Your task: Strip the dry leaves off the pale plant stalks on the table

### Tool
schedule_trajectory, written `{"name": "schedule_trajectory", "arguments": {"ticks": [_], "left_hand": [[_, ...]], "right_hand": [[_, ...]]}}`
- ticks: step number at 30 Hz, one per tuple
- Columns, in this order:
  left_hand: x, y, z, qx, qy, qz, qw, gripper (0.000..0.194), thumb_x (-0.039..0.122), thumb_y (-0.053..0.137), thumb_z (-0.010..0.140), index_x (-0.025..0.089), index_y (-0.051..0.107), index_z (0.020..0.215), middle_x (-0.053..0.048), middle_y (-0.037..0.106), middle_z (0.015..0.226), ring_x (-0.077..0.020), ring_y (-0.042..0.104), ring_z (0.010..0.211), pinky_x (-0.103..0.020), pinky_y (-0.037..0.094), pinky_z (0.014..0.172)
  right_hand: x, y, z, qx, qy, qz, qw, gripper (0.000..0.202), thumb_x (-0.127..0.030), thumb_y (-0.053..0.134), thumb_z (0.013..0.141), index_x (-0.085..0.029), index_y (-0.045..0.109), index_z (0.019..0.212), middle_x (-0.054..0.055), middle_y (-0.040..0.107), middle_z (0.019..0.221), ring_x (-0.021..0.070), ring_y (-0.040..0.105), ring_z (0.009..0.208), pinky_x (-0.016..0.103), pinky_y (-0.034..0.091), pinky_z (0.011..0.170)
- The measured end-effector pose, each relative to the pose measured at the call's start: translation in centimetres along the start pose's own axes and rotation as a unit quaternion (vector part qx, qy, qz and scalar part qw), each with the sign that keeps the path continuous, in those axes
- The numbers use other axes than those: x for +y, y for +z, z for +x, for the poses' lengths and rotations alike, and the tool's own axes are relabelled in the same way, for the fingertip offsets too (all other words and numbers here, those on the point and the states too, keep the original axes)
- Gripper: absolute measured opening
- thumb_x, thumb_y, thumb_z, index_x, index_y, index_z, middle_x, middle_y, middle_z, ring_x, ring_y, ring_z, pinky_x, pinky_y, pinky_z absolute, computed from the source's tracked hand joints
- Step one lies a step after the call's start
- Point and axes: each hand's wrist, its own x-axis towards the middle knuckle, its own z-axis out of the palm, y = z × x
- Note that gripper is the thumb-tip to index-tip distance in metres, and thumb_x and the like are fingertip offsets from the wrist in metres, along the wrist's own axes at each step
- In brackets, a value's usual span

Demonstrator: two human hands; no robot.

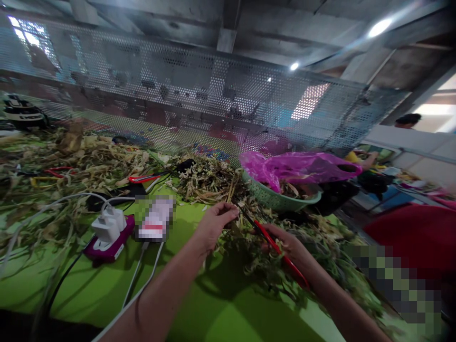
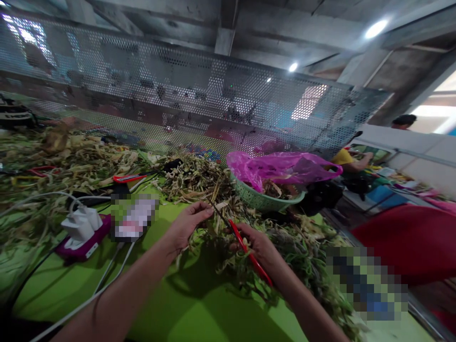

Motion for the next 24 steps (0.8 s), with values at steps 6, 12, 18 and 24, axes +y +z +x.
{"name": "schedule_trajectory", "arguments": {"ticks": [6,12,18,24], "left_hand": [[0.2,-0.2,0.0,-0.027,-0.016,0.019,0.999,0.021,0.025,0.063,0.069,0.018,0.064,0.088,0.000,0.059,0.077,-0.0104,0.051,0.065,-0.022,0.040,0.060],[0.1,-0.5,0.0,-0.018,0.002,0.049,0.999,0.040,0.014,0.061,0.066,0.022,0.059,0.105,0.000,0.058,0.083,-0.0113,0.054,0.072,-0.022,0.042,0.067],[0.2,-0.3,0.2,-0.018,0.002,0.071,0.997,0.041,0.010,0.064,0.064,0.018,0.056,0.104,0.000,0.061,0.076,-0.0103,0.055,0.070,-0.023,0.042,0.071],[-0.5,-0.6,0.4,-0.086,0.014,0.164,0.983,0.044,0.014,0.069,0.063,0.015,0.057,0.105,0.003,0.058,0.062,-0.0087,0.050,0.055,-0.021,0.036,0.056]], "right_hand": [[0.4,-0.9,0.0,0.012,-0.036,-0.008,0.999,0.035,-0.043,0.064,0.074,-0.021,0.066,0.102,0.003,0.063,0.081,0.0196,0.059,0.072,0.028,0.046,0.064],[0.6,-1.7,-0.1,0.009,-0.039,-0.006,0.999,0.052,-0.050,0.063,0.075,-0.022,0.058,0.119,0.007,0.066,0.095,0.0222,0.060,0.080,0.030,0.049,0.070],[-0.2,-1.4,0.3,0.037,-0.051,0.054,0.997,0.054,-0.050,0.065,0.074,-0.027,0.055,0.122,0.007,0.067,0.101,0.0252,0.062,0.093,0.034,0.048,0.081],[-1.1,0.2,1.7,0.084,-0.008,0.113,0.990,0.057,-0.036,0.075,0.065,-0.023,0.051,0.115,0.005,0.068,0.090,0.0201,0.063,0.077,0.029,0.048,0.067]]}}
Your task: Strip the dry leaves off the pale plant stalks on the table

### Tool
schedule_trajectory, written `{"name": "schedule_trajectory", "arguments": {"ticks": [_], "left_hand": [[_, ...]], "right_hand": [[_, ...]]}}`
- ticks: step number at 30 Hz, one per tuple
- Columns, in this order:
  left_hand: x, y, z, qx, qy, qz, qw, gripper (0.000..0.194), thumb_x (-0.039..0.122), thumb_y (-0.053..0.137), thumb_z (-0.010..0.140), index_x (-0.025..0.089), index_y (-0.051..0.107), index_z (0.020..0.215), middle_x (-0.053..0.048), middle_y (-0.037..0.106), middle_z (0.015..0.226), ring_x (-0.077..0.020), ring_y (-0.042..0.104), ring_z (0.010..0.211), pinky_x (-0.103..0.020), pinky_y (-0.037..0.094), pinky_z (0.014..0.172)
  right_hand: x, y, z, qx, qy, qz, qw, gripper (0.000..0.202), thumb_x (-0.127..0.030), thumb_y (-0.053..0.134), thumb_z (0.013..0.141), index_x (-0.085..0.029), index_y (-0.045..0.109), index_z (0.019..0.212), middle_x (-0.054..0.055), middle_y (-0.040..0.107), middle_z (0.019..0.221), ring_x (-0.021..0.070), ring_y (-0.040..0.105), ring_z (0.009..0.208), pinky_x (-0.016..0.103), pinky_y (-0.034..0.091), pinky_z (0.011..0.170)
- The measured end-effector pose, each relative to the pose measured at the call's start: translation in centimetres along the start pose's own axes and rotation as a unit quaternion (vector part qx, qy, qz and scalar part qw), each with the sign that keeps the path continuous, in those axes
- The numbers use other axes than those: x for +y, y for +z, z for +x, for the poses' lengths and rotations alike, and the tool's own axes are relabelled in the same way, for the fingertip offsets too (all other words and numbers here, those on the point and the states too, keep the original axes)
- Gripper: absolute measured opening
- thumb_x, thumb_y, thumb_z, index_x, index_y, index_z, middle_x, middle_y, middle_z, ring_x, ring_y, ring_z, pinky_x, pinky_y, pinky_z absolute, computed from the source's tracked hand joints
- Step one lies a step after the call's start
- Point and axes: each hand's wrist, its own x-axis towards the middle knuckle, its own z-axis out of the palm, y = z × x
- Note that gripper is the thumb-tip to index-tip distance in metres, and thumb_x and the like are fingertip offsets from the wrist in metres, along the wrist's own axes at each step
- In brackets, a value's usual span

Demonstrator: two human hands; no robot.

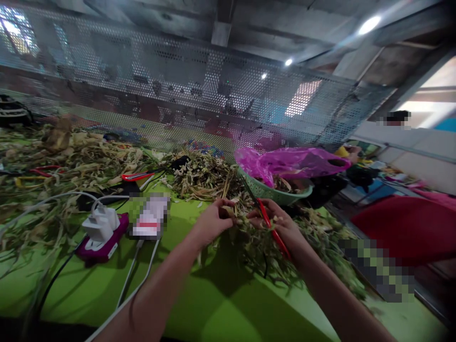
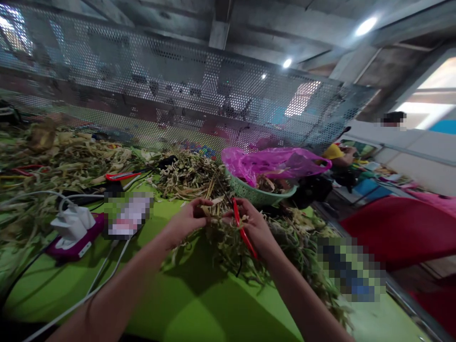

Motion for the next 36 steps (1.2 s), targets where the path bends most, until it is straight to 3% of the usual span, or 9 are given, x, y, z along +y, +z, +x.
{"name": "schedule_trajectory", "arguments": {"ticks": [5,8,13,19,23,27,32,36], "left_hand": [[0.7,0.2,-0.4,-0.031,-0.023,-0.024,0.999,0.043,0.015,0.074,0.061,0.014,0.061,0.102,0.001,0.061,0.064,-0.0097,0.053,0.058,-0.023,0.039,0.059],[1.3,0.2,-0.7,-0.002,-0.040,-0.125,0.991,0.038,0.031,0.075,0.066,0.016,0.064,0.099,-0.007,0.068,0.084,-0.0144,0.061,0.072,-0.027,0.045,0.071],[1.9,0.0,-1.1,-0.030,-0.021,-0.276,0.961,0.042,0.050,0.061,0.077,0.018,0.064,0.104,-0.009,0.067,0.105,-0.0173,0.063,0.084,-0.029,0.046,0.078],[1.5,0.4,-1.0,0.027,-0.029,-0.244,0.969,0.051,0.045,0.071,0.070,0.021,0.057,0.112,-0.008,0.065,0.111,-0.0179,0.061,0.096,-0.026,0.046,0.075],[0.7,1.2,-1.0,0.010,-0.051,-0.225,0.973,0.061,0.029,0.082,0.059,0.023,0.056,0.114,-0.008,0.062,0.121,-0.0192,0.059,0.103,-0.027,0.046,0.081],[0.0,2.0,-1.0,-0.010,-0.047,-0.196,0.979,0.054,0.028,0.082,0.059,0.018,0.063,0.107,-0.008,0.068,0.107,-0.0176,0.062,0.095,-0.028,0.044,0.088],[-0.2,2.0,-0.5,0.092,-0.070,-0.181,0.977,0.042,0.034,0.082,0.057,0.017,0.065,0.092,-0.003,0.069,0.082,-0.0125,0.061,0.072,-0.024,0.047,0.071],[0.0,1.2,-0.2,0.126,-0.057,-0.213,0.967,0.038,0.031,0.080,0.059,0.018,0.064,0.090,-0.004,0.068,0.082,-0.0133,0.062,0.071,-0.025,0.047,0.068]], "right_hand": [[0.3,0.8,0.3,-0.016,0.029,0.037,0.999,0.051,-0.026,0.077,0.058,-0.021,0.054,0.103,-0.003,0.062,0.074,0.0127,0.057,0.060,0.023,0.045,0.054],[0.2,0.7,0.1,0.026,0.019,0.066,0.997,0.049,-0.025,0.079,0.055,-0.021,0.057,0.098,-0.003,0.060,0.071,0.0114,0.055,0.058,0.021,0.043,0.051],[0.5,0.9,-0.5,0.092,0.050,0.154,0.982,0.049,-0.028,0.080,0.056,-0.024,0.058,0.100,-0.005,0.060,0.070,0.0057,0.045,0.041,0.017,0.033,0.035],[2.1,1.8,-0.2,0.142,0.025,0.265,0.953,0.049,-0.025,0.078,0.060,-0.030,0.058,0.104,-0.007,0.063,0.071,0.0060,0.046,0.040,0.015,0.023,0.029],[2.1,2.6,0.1,0.158,0.010,0.321,0.934,0.056,-0.022,0.078,0.059,-0.031,0.057,0.110,-0.006,0.066,0.075,0.0085,0.051,0.042,0.014,0.021,0.028],[1.8,3.7,-0.2,0.165,0.034,0.332,0.928,0.060,-0.024,0.080,0.056,-0.032,0.057,0.110,-0.007,0.066,0.076,0.0064,0.049,0.039,0.013,0.023,0.027],[2.0,4.7,-0.7,0.149,0.038,0.283,0.947,0.055,-0.031,0.079,0.060,-0.032,0.055,0.110,-0.007,0.064,0.076,0.0036,0.040,0.033,0.015,0.025,0.027],[1.5,4.0,-1.1,0.100,0.067,0.194,0.974,0.053,-0.035,0.076,0.065,-0.031,0.055,0.113,-0.002,0.064,0.077,0.0085,0.048,0.043,0.018,0.032,0.032]]}}
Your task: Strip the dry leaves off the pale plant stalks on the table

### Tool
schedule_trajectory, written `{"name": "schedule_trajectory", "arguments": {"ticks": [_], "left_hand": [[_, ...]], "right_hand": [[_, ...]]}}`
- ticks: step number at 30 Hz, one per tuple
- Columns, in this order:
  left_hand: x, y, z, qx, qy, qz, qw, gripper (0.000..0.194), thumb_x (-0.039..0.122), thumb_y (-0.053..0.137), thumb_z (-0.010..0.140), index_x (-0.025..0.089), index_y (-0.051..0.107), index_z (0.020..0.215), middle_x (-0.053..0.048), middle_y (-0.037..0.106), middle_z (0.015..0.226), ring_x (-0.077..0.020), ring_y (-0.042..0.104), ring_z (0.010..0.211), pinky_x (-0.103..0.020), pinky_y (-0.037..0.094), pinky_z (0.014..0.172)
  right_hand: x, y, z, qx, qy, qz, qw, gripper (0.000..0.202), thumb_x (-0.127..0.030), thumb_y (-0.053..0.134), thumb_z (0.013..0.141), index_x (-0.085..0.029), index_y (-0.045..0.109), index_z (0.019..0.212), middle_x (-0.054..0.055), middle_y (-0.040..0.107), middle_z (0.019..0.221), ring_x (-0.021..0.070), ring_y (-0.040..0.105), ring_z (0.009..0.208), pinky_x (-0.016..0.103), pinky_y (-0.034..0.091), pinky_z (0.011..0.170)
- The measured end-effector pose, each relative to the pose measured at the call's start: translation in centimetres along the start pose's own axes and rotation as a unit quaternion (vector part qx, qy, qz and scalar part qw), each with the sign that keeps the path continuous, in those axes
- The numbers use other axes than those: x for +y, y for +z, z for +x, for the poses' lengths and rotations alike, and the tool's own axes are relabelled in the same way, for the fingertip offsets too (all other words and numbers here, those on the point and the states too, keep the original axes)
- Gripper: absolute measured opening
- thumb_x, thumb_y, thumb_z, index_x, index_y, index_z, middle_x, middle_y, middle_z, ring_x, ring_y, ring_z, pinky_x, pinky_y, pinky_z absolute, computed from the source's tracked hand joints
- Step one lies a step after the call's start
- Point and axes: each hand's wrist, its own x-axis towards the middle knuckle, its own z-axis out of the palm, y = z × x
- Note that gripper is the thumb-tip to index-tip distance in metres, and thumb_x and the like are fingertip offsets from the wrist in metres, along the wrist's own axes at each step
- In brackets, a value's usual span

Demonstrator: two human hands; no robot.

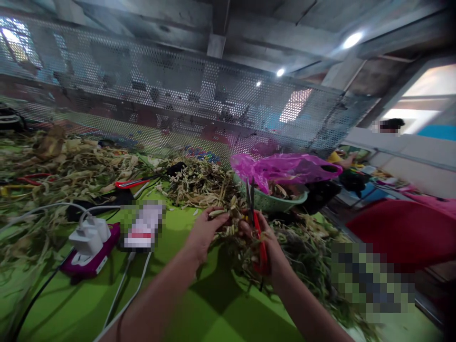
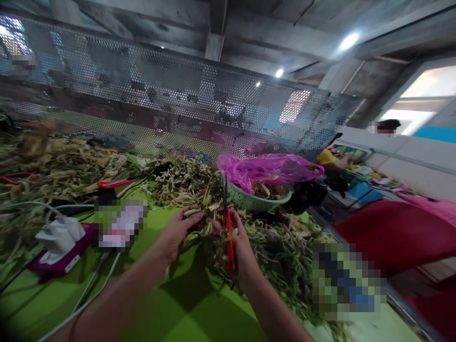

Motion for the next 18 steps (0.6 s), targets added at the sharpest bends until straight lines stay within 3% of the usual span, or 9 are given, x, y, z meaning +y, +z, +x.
{"name": "schedule_trajectory", "arguments": {"ticks": [4,9,18], "left_hand": [[0.9,-0.4,0.0,0.012,0.028,-0.015,0.999,0.024,0.028,0.076,0.061,0.015,0.065,0.078,-0.002,0.065,0.075,-0.0109,0.057,0.064,-0.023,0.048,0.063],[1.6,-0.6,-0.2,0.002,0.056,-0.045,0.997,0.019,0.028,0.073,0.062,0.016,0.064,0.075,0.000,0.058,0.073,-0.0085,0.049,0.060,-0.020,0.046,0.056],[1.6,-0.8,-0.1,0.007,0.049,-0.034,0.998,0.017,0.027,0.071,0.061,0.016,0.062,0.069,0.002,0.052,0.069,-0.0083,0.044,0.059,-0.019,0.042,0.053]], "right_hand": [[-1.5,-2.3,0.1,-0.051,-0.022,-0.063,0.996,0.041,-0.044,0.070,0.071,-0.028,0.060,0.107,0.000,0.059,0.074,0.0142,0.054,0.060,0.024,0.045,0.051],[-3.1,-4.9,0.2,-0.088,-0.038,-0.199,0.975,0.038,-0.044,0.071,0.070,-0.027,0.062,0.104,0.001,0.056,0.076,0.0164,0.052,0.066,0.025,0.043,0.056],[-2.5,-5.6,0.4,-0.144,-0.096,-0.297,0.939,0.033,-0.050,0.063,0.070,-0.022,0.065,0.087,0.001,0.058,0.074,0.0182,0.050,0.065,0.028,0.038,0.058]]}}
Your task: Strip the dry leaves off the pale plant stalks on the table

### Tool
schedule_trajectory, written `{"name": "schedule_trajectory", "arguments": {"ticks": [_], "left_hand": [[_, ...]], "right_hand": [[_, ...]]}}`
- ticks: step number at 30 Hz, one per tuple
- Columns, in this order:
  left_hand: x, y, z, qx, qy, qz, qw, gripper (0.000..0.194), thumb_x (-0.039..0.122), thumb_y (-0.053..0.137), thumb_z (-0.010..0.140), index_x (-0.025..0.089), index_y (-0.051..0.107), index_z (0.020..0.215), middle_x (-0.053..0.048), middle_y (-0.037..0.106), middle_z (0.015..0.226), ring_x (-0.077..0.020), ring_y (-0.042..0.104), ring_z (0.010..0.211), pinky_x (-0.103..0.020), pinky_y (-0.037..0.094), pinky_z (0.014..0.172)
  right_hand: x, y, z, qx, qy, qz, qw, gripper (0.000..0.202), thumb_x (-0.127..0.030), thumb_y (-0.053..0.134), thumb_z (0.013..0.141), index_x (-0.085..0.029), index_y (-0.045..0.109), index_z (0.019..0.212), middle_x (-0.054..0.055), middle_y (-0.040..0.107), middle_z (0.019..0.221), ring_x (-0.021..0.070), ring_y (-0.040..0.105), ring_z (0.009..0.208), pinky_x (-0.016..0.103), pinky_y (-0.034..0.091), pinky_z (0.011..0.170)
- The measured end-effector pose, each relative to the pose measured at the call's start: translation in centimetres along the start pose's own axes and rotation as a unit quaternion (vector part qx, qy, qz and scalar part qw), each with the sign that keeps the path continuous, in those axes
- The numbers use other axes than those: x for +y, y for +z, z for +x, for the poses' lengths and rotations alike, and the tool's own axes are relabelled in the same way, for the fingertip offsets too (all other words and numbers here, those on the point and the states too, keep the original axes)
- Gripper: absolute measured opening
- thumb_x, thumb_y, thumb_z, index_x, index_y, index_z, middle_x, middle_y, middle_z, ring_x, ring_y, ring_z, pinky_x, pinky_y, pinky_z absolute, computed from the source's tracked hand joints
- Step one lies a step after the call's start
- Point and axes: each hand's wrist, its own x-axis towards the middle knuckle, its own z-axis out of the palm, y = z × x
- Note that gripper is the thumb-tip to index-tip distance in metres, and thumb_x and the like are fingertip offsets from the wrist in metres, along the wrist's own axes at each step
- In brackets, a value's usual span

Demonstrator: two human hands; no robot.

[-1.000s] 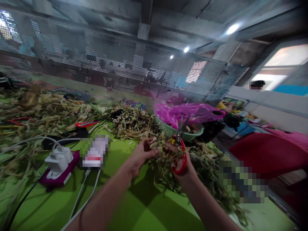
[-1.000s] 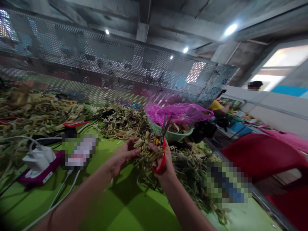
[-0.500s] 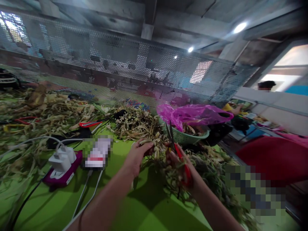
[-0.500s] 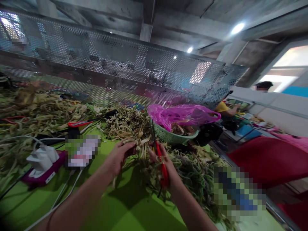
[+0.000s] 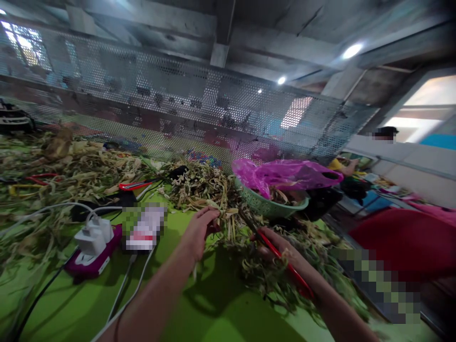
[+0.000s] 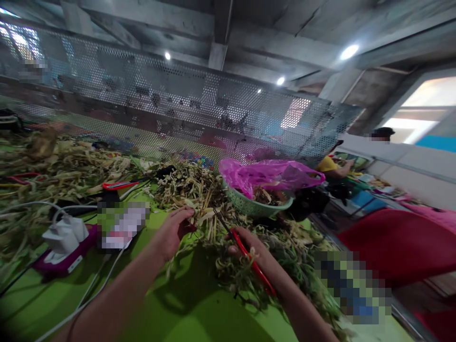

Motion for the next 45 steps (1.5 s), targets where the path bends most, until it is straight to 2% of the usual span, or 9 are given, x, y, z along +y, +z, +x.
{"name": "schedule_trajectory", "arguments": {"ticks": [4,10,16,19,22,26,29,40,45], "left_hand": [[0.0,-0.2,0.0,0.002,-0.009,0.013,1.000,0.017,0.027,0.071,0.061,0.016,0.063,0.070,0.000,0.055,0.073,-0.0098,0.047,0.063,-0.020,0.043,0.054],[-0.1,-0.4,0.2,-0.011,-0.005,0.025,1.000,0.014,0.027,0.069,0.063,0.017,0.063,0.069,0.000,0.055,0.072,-0.0106,0.048,0.063,-0.021,0.044,0.056],[-0.2,-0.5,0.2,-0.006,-0.003,0.024,1.000,0.013,0.027,0.070,0.062,0.017,0.064,0.069,0.000,0.055,0.072,-0.0109,0.047,0.064,-0.022,0.042,0.055],[-0.1,-0.5,0.2,-0.008,-0.004,0.028,1.000,0.013,0.027,0.069,0.063,0.017,0.064,0.070,0.000,0.054,0.073,-0.0104,0.046,0.064,-0.021,0.043,0.055],[-0.1,-0.4,0.2,-0.010,-0.004,0.029,1.000,0.013,0.027,0.069,0.064,0.017,0.064,0.071,0.000,0.053,0.073,-0.0105,0.046,0.064,-0.021,0.043,0.056],[-0.2,-0.4,0.2,-0.007,-0.003,0.030,1.000,0.016,0.027,0.070,0.062,0.016,0.063,0.070,0.000,0.053,0.071,-0.0105,0.046,0.063,-0.021,0.043,0.055],[-0.3,-0.4,0.3,-0.007,-0.003,0.027,1.000,0.017,0.028,0.070,0.061,0.016,0.062,0.069,0.001,0.054,0.069,-0.0102,0.047,0.062,-0.021,0.042,0.055],[-0.4,-0.6,0.3,-0.009,-0.005,0.028,1.000,0.015,0.026,0.069,0.063,0.016,0.065,0.073,0.000,0.057,0.076,-0.0098,0.050,0.066,-0.020,0.044,0.055],[-0.3,-0.5,0.4,-0.021,0.003,0.020,1.000,0.019,0.028,0.071,0.061,0.016,0.063,0.072,0.000,0.058,0.074,-0.0110,0.054,0.065,-0.024,0.048,0.059]], "right_hand": [[-0.1,0.0,0.0,-0.028,0.016,0.005,0.999,0.032,-0.052,0.063,0.068,-0.022,0.064,0.080,0.000,0.055,0.066,0.0157,0.046,0.057,0.027,0.034,0.052],[-0.1,0.3,-0.4,-0.005,0.016,0.049,0.999,0.032,-0.053,0.065,0.067,-0.023,0.066,0.077,0.000,0.052,0.060,0.0143,0.044,0.052,0.025,0.033,0.047],[1.2,-1.0,0.4,-0.078,0.017,0.016,0.997,0.032,-0.052,0.066,0.068,-0.023,0.068,0.083,0.001,0.059,0.068,0.0185,0.052,0.059,0.028,0.041,0.054],[1.8,-1.4,0.5,-0.086,0.018,0.004,0.996,0.033,-0.051,0.066,0.069,-0.023,0.068,0.085,0.003,0.062,0.076,0.0218,0.056,0.068,0.030,0.044,0.060],[1.8,-1.0,0.2,-0.070,0.030,0.019,0.997,0.034,-0.051,0.066,0.068,-0.022,0.068,0.085,0.003,0.063,0.077,0.0209,0.056,0.068,0.029,0.042,0.060],[1.0,0.0,-0.3,-0.010,0.037,0.046,0.998,0.034,-0.053,0.067,0.064,-0.022,0.068,0.078,0.001,0.059,0.067,0.0170,0.049,0.058,0.027,0.037,0.050],[0.5,0.4,-0.5,0.002,0.033,0.059,0.998,0.032,-0.052,0.068,0.062,-0.022,0.068,0.074,0.000,0.055,0.061,0.0150,0.045,0.053,0.025,0.033,0.046],[0.9,0.3,-0.5,-0.004,0.043,0.060,0.997,0.035,-0.054,0.069,0.062,-0.021,0.067,0.076,-0.001,0.051,0.056,0.0125,0.041,0.050,0.023,0.030,0.045],[0.5,0.6,-0.8,-0.016,0.056,0.083,0.995,0.033,-0.051,0.071,0.063,-0.020,0.066,0.072,-0.001,0.052,0.058,0.0112,0.041,0.049,0.023,0.031,0.046]]}}
